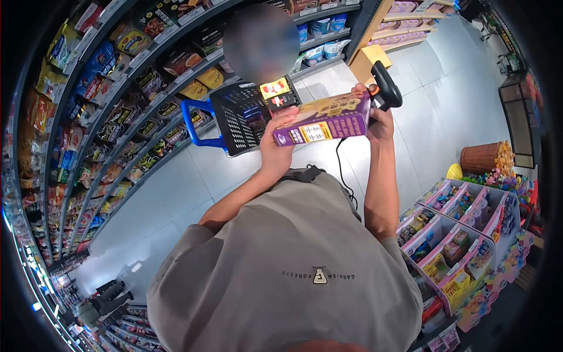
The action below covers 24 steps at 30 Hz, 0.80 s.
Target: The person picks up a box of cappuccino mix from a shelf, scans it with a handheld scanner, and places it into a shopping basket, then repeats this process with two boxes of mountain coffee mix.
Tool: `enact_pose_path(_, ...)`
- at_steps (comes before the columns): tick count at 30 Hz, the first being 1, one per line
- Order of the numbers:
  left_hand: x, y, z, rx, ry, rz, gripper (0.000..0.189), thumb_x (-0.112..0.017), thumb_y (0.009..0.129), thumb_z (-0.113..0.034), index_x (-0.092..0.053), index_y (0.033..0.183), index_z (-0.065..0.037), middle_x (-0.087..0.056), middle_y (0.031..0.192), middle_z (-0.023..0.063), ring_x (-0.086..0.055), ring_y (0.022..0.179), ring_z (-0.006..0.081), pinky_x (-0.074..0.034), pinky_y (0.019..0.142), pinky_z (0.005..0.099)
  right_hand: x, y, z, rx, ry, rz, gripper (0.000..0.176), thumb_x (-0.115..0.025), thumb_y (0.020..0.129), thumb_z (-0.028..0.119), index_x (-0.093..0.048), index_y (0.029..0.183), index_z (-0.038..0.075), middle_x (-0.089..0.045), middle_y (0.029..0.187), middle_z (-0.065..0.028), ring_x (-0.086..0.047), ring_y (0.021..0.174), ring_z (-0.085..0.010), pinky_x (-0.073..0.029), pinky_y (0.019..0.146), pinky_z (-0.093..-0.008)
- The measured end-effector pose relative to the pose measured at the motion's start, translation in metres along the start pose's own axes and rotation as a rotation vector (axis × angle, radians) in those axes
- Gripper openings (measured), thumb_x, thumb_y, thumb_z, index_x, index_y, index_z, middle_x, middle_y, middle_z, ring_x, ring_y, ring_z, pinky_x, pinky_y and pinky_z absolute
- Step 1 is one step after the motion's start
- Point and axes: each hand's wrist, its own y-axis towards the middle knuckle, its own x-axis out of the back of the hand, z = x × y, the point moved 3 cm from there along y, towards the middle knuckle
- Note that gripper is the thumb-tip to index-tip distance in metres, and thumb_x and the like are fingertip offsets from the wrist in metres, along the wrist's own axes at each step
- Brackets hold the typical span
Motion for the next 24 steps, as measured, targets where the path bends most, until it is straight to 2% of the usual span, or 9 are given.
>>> enact_pose_path(6,0.003,0.003,-0.002,-0.112,0.15,0.049,0.039,-0.061,0.079,0.015,-0.051,0.113,-0.001,-0.053,0.128,0.0193,-0.053,0.12,0.0267,-0.043,0.102,0.0353,-0.001,-0.003,0.0,0.014,0.024,-0.001,0.052,-0.061,0.066,-0.004,-0.05,0.116,0.007,-0.056,0.122,-0.0202,-0.052,0.119,-0.0317,-0.044,0.102,-0.0449)
enact_pose_path(9,0.003,0.006,-0.006,-0.105,0.12,0.041,0.037,-0.06,0.08,0.014,-0.052,0.114,-0.001,-0.053,0.128,0.0184,-0.054,0.118,0.0259,-0.043,0.101,0.0351,-0.01,-0.002,0.002,0.036,0.004,-0.034,0.05,-0.06,0.067,-0.004,-0.051,0.115,0.006,-0.056,0.124,-0.0207,-0.058,0.107,-0.0283,-0.047,0.096,-0.0416)
enact_pose_path(11,0.006,0.006,-0.005,-0.081,0.073,0.042,0.037,-0.059,0.082,0.014,-0.052,0.115,-0.001,-0.053,0.128,0.0177,-0.054,0.118,0.0252,-0.043,0.101,0.0352,-0.017,-0.003,0.005,0.011,-0.088,-0.139,0.048,-0.061,0.069,-0.004,-0.05,0.115,0.004,-0.058,0.117,-0.0182,-0.059,0.09,-0.0228,-0.051,0.082,-0.0368)
enact_pose_path(13,0.013,0.004,0.014,0.395,-0.201,-0.049,0.034,-0.057,0.089,0.003,-0.049,0.122,-0.001,-0.053,0.128,0.0141,-0.053,0.118,0.0231,-0.042,0.102,0.0368,-0.027,-0.004,0.004,-0.008,-0.171,-0.175,0.047,-0.061,0.071,-0.002,-0.05,0.117,0.004,-0.058,0.111,-0.0149,-0.058,0.091,-0.022,-0.051,0.082,-0.0374)
enact_pose_path(14,0.014,0.006,0.018,0.397,-0.205,-0.048,0.034,-0.057,0.089,0.003,-0.049,0.122,-0.001,-0.053,0.128,0.0141,-0.053,0.118,0.0231,-0.042,0.102,0.0368,-0.032,-0.005,0.002,-0.027,-0.254,-0.209,0.046,-0.061,0.073,0.0,-0.051,0.118,0.004,-0.058,0.106,-0.0116,-0.057,0.092,-0.0213,-0.05,0.081,-0.038)
enact_pose_path(15,0.014,0.011,0.023,0.464,-0.432,-0.132,0.032,-0.055,0.093,-0.004,-0.047,0.124,-0.001,-0.055,0.126,0.011,-0.055,0.114,0.0208,-0.044,0.099,0.0363,-0.052,-0.004,0.002,0.028,-0.295,-0.321,0.043,-0.061,0.075,-0.001,-0.051,0.117,0.004,-0.054,0.095,-0.0073,-0.052,0.077,-0.0165,-0.048,0.069,-0.0345)
enact_pose_path(17,0.017,0.023,0.035,0.587,-0.704,-0.194,0.035,-0.049,0.1,-0.023,-0.045,0.127,-0.002,-0.057,0.123,0.0087,-0.057,0.111,0.0198,-0.046,0.096,0.0373,-0.058,-0.006,-0.003,0.03,-0.347,-0.442,0.037,-0.064,0.078,0.003,-0.053,0.113,0.003,-0.06,0.105,-0.0119,-0.059,0.092,-0.0217,-0.048,0.07,-0.033)
enact_pose_path(19,0.027,0.033,0.045,0.68,-0.835,-0.223,0.037,-0.049,0.099,-0.026,-0.045,0.128,-0.002,-0.057,0.123,0.0092,-0.057,0.112,0.0213,-0.046,0.096,0.0378,-0.052,-0.012,-0.007,0.005,-0.367,-0.591,0.034,-0.067,0.081,0.008,-0.054,0.112,0.002,-0.062,0.114,-0.0157,-0.061,0.105,-0.025,-0.048,0.071,-0.0323)
enact_pose_path(24,0.059,0.039,0.102,0.885,-1.233,-0.303,0.041,-0.048,0.099,-0.03,-0.043,0.131,-0.004,-0.054,0.124,0.0116,-0.053,0.115,0.0263,-0.045,0.099,0.0412,-0.002,-0.05,-0.012,-0.08,-0.483,-0.814,0.037,-0.068,0.083,0.012,-0.052,0.114,0.0,-0.064,0.103,-0.0141,-0.064,0.09,-0.0228,-0.047,0.068,-0.0305)
